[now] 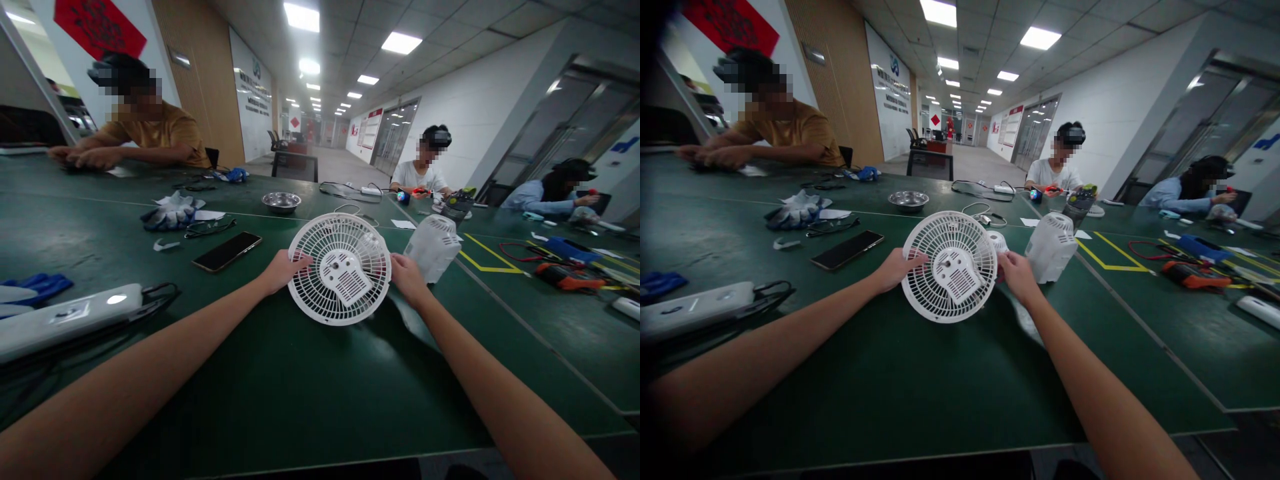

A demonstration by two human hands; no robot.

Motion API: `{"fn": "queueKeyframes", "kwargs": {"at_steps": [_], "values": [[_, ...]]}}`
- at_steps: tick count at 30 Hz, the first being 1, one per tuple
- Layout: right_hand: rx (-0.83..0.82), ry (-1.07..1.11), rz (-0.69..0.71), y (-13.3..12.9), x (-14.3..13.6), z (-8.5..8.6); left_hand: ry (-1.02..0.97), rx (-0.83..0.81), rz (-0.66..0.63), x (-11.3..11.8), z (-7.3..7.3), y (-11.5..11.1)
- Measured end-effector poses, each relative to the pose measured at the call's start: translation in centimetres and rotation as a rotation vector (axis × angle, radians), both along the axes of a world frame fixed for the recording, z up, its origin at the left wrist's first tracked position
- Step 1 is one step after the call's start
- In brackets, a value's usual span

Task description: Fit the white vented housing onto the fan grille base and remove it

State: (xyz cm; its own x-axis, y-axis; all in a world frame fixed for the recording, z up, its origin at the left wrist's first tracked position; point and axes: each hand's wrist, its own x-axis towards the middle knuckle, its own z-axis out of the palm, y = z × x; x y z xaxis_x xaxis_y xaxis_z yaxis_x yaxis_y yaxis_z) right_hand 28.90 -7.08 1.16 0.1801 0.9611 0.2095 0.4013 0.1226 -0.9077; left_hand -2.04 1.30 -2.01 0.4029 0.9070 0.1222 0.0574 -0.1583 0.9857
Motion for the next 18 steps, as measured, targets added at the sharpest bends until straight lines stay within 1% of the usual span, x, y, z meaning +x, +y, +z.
{"fn": "queueKeyframes", "kwargs": {"at_steps": [2, 4, 6, 8, 10, 13, 15, 18], "values": [[-0.178, 0.275, 0.207, -0.9, -1.7, -0.2, 0.015, -0.026, 0.011, 0.0, -0.1, 0.1], [-0.345, 0.451, 0.353, -1.6, -3.0, -0.4, 0.019, -0.043, 0.019, -0.1, -0.1, 0.2], [-0.468, 0.558, 0.431, -2.1, -3.8, -0.5, 0.011, -0.043, 0.019, -0.1, -0.2, 0.3], [-0.536, 0.624, 0.466, -2.3, -4.1, -0.5, 0.002, -0.036, 0.011, -0.1, -0.3, 0.3], [-0.564, 0.666, 0.48, -2.3, -4.1, -0.5, -0.004, -0.026, 0.006, -0.1, -0.3, 0.3], [-0.557, 0.696, 0.458, -2.2, -4.4, -0.6, -0.005, -0.023, 0.003, -0.1, -0.1, 0.1], [-0.52, 0.695, 0.434, -2.1, -4.7, -0.6, 0.01, -0.023, 0.003, -0.1, 0.1, -0.2], [-0.386, 0.611, 0.407, -2.3, -5.2, -0.5, 0.027, -0.004, -0.003, -0.1, 0.3, -0.4]]}}
